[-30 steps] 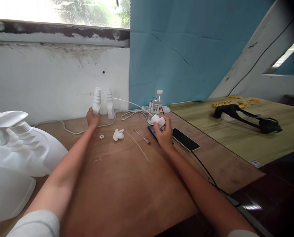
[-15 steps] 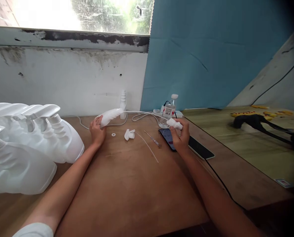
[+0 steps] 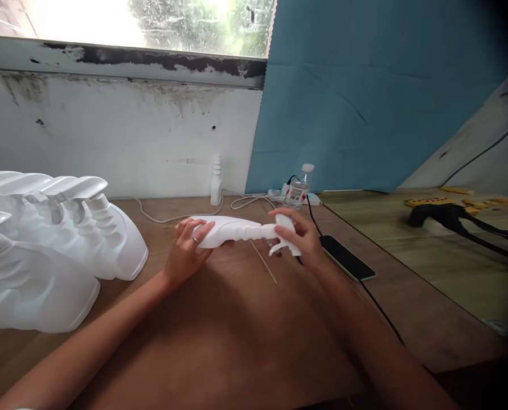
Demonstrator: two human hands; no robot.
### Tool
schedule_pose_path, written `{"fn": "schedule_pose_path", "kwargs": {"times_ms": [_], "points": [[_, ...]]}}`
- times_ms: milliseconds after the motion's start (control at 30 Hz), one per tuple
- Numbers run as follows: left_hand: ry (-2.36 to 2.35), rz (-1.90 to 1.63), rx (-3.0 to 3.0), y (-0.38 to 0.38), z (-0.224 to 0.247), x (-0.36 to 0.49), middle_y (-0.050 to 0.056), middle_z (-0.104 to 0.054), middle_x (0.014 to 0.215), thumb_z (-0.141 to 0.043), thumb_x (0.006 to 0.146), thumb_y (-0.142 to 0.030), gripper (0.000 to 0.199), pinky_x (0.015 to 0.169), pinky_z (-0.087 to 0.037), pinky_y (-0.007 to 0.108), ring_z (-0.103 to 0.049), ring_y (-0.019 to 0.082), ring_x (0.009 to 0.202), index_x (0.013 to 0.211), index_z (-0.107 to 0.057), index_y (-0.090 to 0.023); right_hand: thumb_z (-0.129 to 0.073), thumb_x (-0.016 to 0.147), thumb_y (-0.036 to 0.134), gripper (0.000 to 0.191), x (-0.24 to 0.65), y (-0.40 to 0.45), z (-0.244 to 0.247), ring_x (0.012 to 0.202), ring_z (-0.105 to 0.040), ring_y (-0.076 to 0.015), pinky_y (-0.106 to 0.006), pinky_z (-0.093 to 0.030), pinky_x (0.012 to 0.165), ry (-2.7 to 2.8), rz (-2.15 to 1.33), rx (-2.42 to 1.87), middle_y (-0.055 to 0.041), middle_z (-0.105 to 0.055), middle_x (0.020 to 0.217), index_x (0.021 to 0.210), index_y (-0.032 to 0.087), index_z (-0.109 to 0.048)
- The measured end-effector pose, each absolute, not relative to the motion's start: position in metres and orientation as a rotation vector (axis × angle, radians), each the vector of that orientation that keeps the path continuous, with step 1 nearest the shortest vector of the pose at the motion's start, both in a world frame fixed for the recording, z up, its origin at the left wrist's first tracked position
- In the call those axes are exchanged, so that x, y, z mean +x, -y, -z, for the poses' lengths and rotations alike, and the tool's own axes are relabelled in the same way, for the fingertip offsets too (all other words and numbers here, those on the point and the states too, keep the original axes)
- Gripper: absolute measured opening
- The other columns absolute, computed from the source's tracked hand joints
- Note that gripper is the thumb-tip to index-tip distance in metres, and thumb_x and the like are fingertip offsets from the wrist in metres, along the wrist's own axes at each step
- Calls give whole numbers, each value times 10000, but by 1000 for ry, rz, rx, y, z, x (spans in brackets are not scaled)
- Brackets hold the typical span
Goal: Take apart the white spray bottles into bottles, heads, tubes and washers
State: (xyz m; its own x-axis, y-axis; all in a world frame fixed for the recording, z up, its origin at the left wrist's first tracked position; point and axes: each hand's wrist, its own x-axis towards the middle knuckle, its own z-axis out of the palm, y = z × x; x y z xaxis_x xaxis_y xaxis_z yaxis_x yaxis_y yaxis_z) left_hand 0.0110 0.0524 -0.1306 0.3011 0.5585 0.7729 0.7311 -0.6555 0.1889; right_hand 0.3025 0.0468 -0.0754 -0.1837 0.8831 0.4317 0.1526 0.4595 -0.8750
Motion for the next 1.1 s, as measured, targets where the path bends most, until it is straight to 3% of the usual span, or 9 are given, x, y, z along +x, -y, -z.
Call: {"fn": "schedule_pose_path", "kwargs": {"times_ms": [100, 200, 267, 367, 533, 667, 767, 900, 1100], "points": [[1325, 1483, -2424, -32, 133, 19, 82, -568, 1216, -622, 847, -288, 477, 1006, -394, 404, -503, 251, 1151, 1312, -516, -298, -646, 811, 358, 226, 286, -46, 43, 693, -598, -173, -270, -485, 522, 1671, -868, -871, -17, -618, 843, 1005, 242, -652], [1492, 1724, -2481, -19, 136, 29, 71, -571, 1183, -652, 830, -337, 434, 971, -426, 373, -540, 237, 1108, 1251, -557, -289, -616, 823, 400, 259, 263, -46, 14, 994, -609, -234, -349, -546, 760, 1652, -1035, -736, -38, -628, 1083, 1044, 266, -626], [1596, 1867, -2542, -13, 139, 36, 58, -593, 1143, -674, 811, -369, 415, 935, -447, 350, -566, 225, 1057, 1204, -580, -275, -513, 870, 510, 306, 245, -46, 2, 928, -632, -232, -411, -544, 799, 1533, -1247, -632, -57, -635, 1036, 974, 238, -606], [1762, 2040, -2670, -8, 144, 41, 42, -632, 1074, -677, 803, -410, 403, 884, -476, 325, -591, 211, 995, 1163, -585, -255, -372, 888, 632, 491, 223, -48, -4, 755, -626, -201, -417, -541, 764, 1416, -1353, -533, -63, -628, 845, 929, 198, -600], [1890, 2290, -2758, -7, 155, 36, 56, -641, 1095, -655, 814, -435, 446, 889, -494, 330, -590, 216, 1025, 1189, -545, -221, -465, 868, 491, 469, 208, -58, 10, 906, -646, -220, -384, -547, 750, 1558, -1453, -376, -77, -665, 1047, 1236, 206, -525], [1769, 2225, -2881, -12, 152, 33, 90, -598, 1182, -653, 811, -456, 536, 897, -502, 345, -583, 228, 1069, 1263, -470, -233, -594, 826, 469, 436, 201, -60, 32, 885, -660, -216, -335, -555, 688, 1548, -1436, -440, -57, -684, 982, 1179, 218, -544], [1394, 2366, -2689, -17, 124, 32, 112, -509, 1303, -607, 818, -538, 616, 951, -478, 363, -540, 233, 1146, 1325, -380, -271, -637, 815, 486, 368, 192, -54, 44, 927, -650, -204, -314, -552, 729, 1502, -1271, -461, -50, -681, 974, 1058, 215, -586], [1004, 2425, -2549, -20, 54, 25, 103, -527, 1257, -512, 810, -673, 673, 899, -500, 353, -563, 225, 1097, 1334, -417, -262, -723, 768, 435, 373, 181, -47, 49, 912, -652, -185, -322, -546, 792, 1481, -1163, -393, -37, -664, 1012, 1029, 230, -551], [1388, 1908, -2590, -16, -16, 13, 49, -698, 888, -687, 789, -425, 338, 645, -516, 253, -622, 127, 689, 1010, -706, -170, -730, 768, 420, 453, 179, -44, 50, 839, -670, -188, -325, -556, 698, 1498, -1246, -339, -57, -674, 1036, 1090, 242, -466]]}}
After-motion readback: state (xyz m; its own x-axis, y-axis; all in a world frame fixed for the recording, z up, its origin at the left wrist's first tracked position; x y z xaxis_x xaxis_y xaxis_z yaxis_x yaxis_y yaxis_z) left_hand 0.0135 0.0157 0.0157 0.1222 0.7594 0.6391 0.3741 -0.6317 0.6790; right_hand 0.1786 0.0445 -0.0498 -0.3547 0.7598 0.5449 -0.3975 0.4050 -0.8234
